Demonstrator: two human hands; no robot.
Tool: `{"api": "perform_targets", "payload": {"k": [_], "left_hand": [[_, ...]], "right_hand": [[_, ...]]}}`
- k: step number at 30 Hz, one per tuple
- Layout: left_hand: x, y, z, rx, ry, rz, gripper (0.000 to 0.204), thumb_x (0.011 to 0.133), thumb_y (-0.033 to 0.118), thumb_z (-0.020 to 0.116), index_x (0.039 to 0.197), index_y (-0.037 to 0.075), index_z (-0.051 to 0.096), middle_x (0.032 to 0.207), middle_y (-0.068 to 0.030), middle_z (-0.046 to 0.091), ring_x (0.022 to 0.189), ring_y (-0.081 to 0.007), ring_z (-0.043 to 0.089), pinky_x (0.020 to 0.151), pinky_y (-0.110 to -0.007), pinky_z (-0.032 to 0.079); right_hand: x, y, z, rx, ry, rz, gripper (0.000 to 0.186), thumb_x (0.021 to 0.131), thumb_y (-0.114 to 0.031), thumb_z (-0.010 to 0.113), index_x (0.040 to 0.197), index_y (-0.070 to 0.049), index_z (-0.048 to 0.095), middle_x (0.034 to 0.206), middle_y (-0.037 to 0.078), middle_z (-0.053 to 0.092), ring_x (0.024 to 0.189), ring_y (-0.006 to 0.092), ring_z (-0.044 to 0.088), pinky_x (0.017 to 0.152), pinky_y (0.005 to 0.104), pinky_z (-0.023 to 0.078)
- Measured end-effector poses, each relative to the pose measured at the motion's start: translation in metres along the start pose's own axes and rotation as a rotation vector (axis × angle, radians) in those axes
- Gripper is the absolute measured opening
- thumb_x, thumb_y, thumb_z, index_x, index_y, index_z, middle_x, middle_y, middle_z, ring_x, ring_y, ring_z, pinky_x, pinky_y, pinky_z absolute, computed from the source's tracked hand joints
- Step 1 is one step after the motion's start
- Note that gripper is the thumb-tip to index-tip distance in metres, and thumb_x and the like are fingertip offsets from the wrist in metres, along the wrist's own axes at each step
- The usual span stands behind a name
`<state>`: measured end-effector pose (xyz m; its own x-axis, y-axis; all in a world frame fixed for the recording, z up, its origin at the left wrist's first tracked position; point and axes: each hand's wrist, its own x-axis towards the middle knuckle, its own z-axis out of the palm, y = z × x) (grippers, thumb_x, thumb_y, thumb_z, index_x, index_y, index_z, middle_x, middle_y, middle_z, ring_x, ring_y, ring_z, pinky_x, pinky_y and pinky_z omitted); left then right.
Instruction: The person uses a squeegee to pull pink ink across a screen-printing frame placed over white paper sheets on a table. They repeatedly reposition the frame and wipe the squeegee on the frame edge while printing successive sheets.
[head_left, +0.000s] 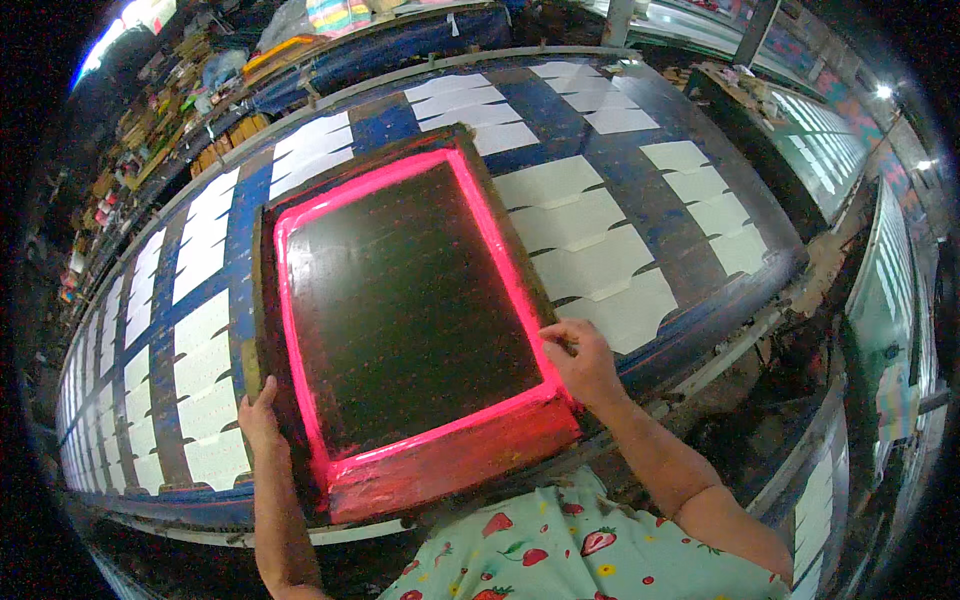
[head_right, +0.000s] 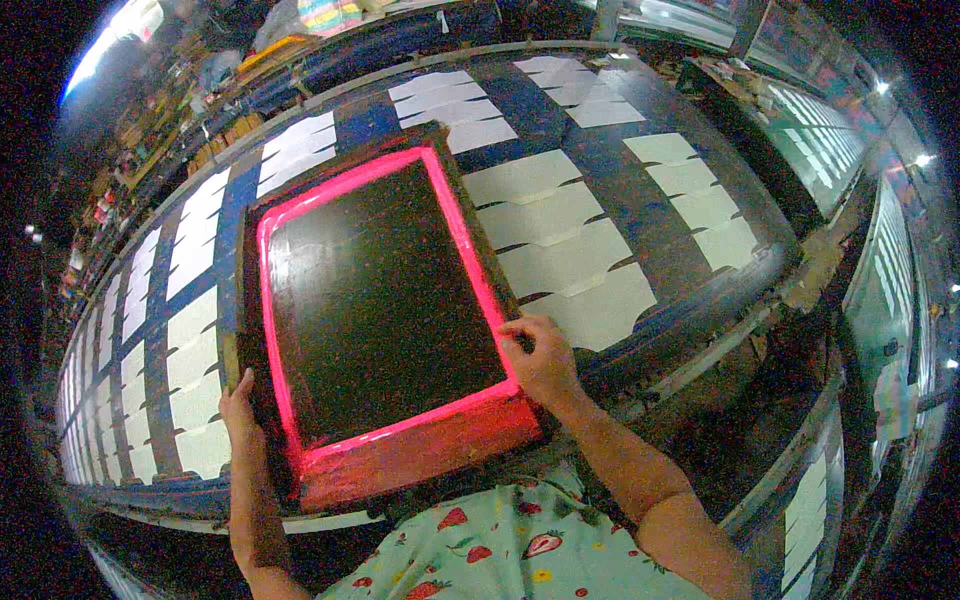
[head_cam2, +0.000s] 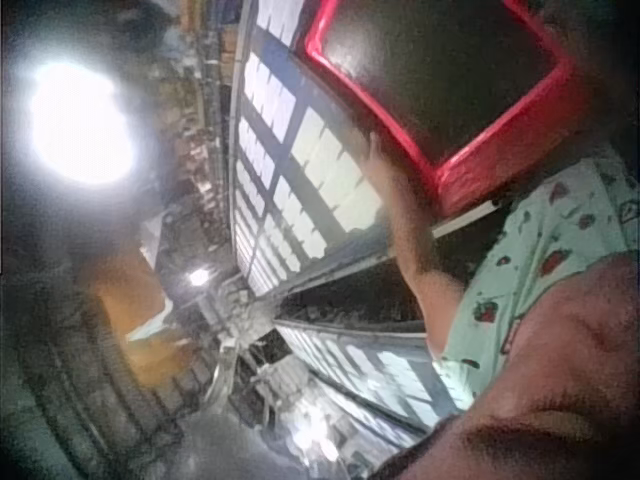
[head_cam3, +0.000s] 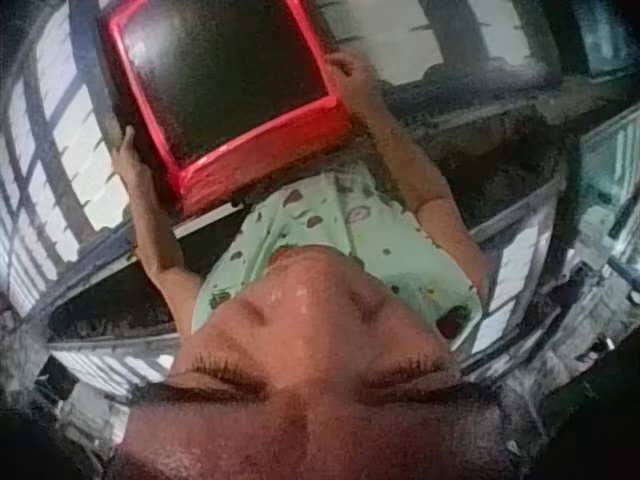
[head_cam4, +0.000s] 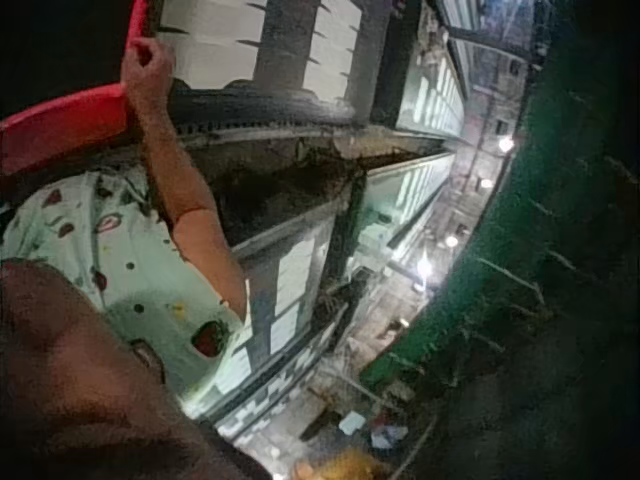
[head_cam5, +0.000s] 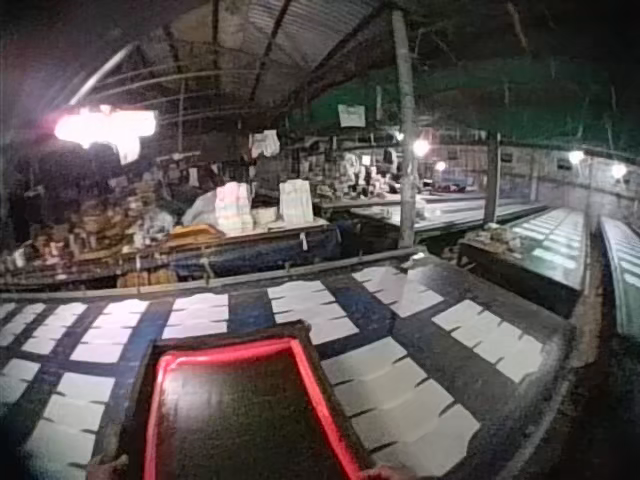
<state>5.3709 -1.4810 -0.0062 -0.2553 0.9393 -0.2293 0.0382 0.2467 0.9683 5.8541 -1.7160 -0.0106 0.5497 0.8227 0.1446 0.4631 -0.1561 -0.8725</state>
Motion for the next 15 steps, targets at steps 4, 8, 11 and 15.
{"api": "perform_targets", "payload": {"k": [4,8,11,15], "left_hand": [[-0.044,-0.006,0.075,-0.059,-0.009,0.074,0.036,0.094,0.012,0.089,0.124,-0.003,0.075,0.111,-0.0093,0.079,0.095,-0.0217,0.076,0.087,-0.037,0.060],[-0.096,-0.016,0.155,0.028,0.014,0.141,0.038,0.092,0.009,0.089,0.124,-0.005,0.074,0.113,-0.0102,0.079,0.098,-0.0219,0.076,0.089,-0.037,0.060],[-0.131,-0.032,0.212,-0.074,0.006,0.073,0.040,0.091,0.008,0.090,0.125,-0.006,0.073,0.113,-0.0111,0.078,0.098,-0.0223,0.075,0.090,-0.037,0.059],[-0.167,-0.052,0.274,-0.132,-0.011,0.082,0.041,0.091,0.010,0.091,0.125,-0.007,0.073,0.111,-0.0109,0.078,0.094,-0.0213,0.073,0.086,-0.037,0.058]], "right_hand": [[0.025,0.048,-0.059,-0.021,0.030,0.001,0.020,0.096,-0.020,0.080,0.111,-0.007,0.081,0.116,0.016,0.077,0.111,0.0348,0.072,0.103,0.0452,0.057],[0.051,0.106,-0.125,-0.068,0.065,0.026,0.018,0.098,-0.011,0.078,0.114,-0.003,0.081,0.112,0.011,0.075,0.106,0.0223,0.072,0.096,0.0372,0.058],[0.065,0.148,-0.171,-0.012,0.092,0.069,0.015,0.099,-0.007,0.077,0.112,0.000,0.081,0.103,0.006,0.073,0.097,0.0141,0.068,0.086,0.0324,0.056],[0.082,0.193,-0.227,-0.082,0.152,0.045,0.015,0.097,-0.011,0.078,0.108,-0.002,0.082,0.097,0.006,0.072,0.090,0.0182,0.066,0.082,0.0341,0.053]]}}
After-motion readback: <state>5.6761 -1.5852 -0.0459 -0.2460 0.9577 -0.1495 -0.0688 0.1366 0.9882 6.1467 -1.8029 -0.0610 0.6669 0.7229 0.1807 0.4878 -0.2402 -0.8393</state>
